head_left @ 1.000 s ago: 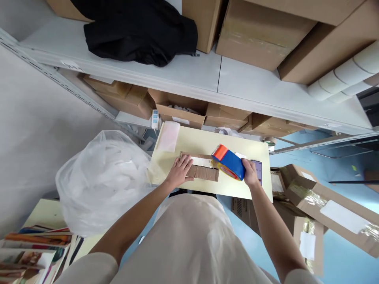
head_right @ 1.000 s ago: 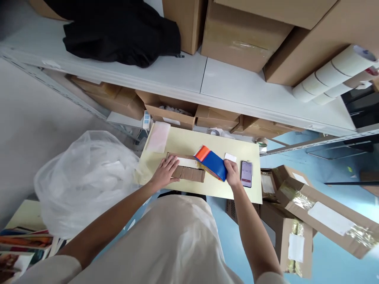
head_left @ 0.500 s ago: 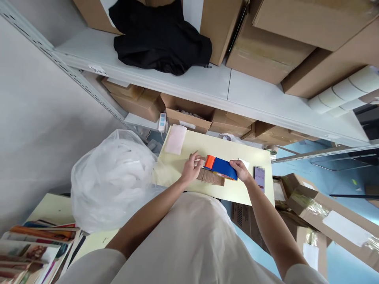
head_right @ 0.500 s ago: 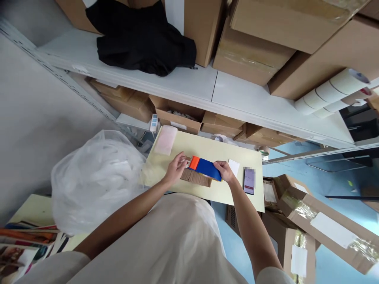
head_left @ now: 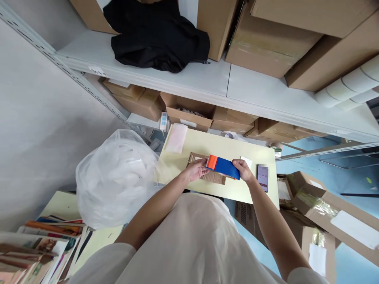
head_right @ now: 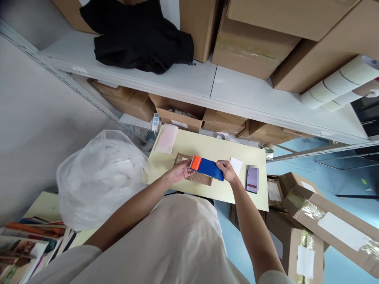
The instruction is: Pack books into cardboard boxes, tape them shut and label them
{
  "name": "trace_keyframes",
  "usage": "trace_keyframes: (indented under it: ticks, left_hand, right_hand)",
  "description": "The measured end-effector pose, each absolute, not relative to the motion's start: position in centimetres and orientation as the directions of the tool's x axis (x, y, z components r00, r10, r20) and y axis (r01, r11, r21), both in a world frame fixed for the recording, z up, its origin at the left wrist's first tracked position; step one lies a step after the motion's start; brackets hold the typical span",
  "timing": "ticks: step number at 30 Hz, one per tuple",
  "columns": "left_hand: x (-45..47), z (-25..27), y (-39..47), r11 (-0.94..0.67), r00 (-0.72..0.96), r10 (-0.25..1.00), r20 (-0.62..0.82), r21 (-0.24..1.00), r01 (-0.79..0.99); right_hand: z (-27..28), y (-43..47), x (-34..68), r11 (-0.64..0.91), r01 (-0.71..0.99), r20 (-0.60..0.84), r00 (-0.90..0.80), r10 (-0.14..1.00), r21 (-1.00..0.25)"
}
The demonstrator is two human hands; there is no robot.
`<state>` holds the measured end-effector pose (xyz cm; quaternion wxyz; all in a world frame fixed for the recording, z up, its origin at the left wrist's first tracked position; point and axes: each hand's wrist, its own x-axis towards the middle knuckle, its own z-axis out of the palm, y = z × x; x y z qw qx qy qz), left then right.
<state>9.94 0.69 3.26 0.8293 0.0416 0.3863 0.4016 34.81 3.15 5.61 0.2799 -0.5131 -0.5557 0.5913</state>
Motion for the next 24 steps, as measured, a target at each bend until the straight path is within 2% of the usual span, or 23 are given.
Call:
trace_keyframes:
  ticks: [2, 3, 7, 15, 18, 24]
  left_hand:
    - [9.6, 3.7, 0.8, 0.694, 0.417, 0.691, -0.591, 0.379, -0.613]
    - [9.5, 3.9, 1.0, 0.703, 0.415, 0.691, -0.592, 0.416, -0.576]
    - [9.6, 4.7, 1.5, 0.664, 0.242, 0.747, -0.619, 0.671, -0.331]
    - [4.8, 4.8, 1.3, 0.488, 0.013, 0.871, -0.491, 0.861, -0.143]
    - [2.1, 4.0, 1.4, 0.449, -0.101, 0.887, -0.45, 0.893, -0.038]
    - [0.8, 2.2, 3.1, 0.446, -0.161, 0.887, -0.433, 0.894, 0.049]
  right_hand:
    - [5.6, 3.1, 35.0, -0.209, 0.238, -0.277, -0.304, 0.912, -0.949]
    - [5.6, 3.0, 35.1, -0.199, 0.243, -0.27, -0.304, 0.914, -0.949]
    - [5.9, 2.7, 34.7, -0.177, 0.273, -0.26, -0.308, 0.915, -0.946]
    - [8.6, 2.0, 34.9, -0.093, 0.444, -0.24, -0.289, 0.927, -0.891]
    - [9.9, 1.6, 35.8, -0.066, 0.537, -0.241, -0.263, 0.934, -0.841]
    - [10.1, 2.5, 35.9, -0.011, 0.638, -0.211, -0.238, 0.948, -0.77]
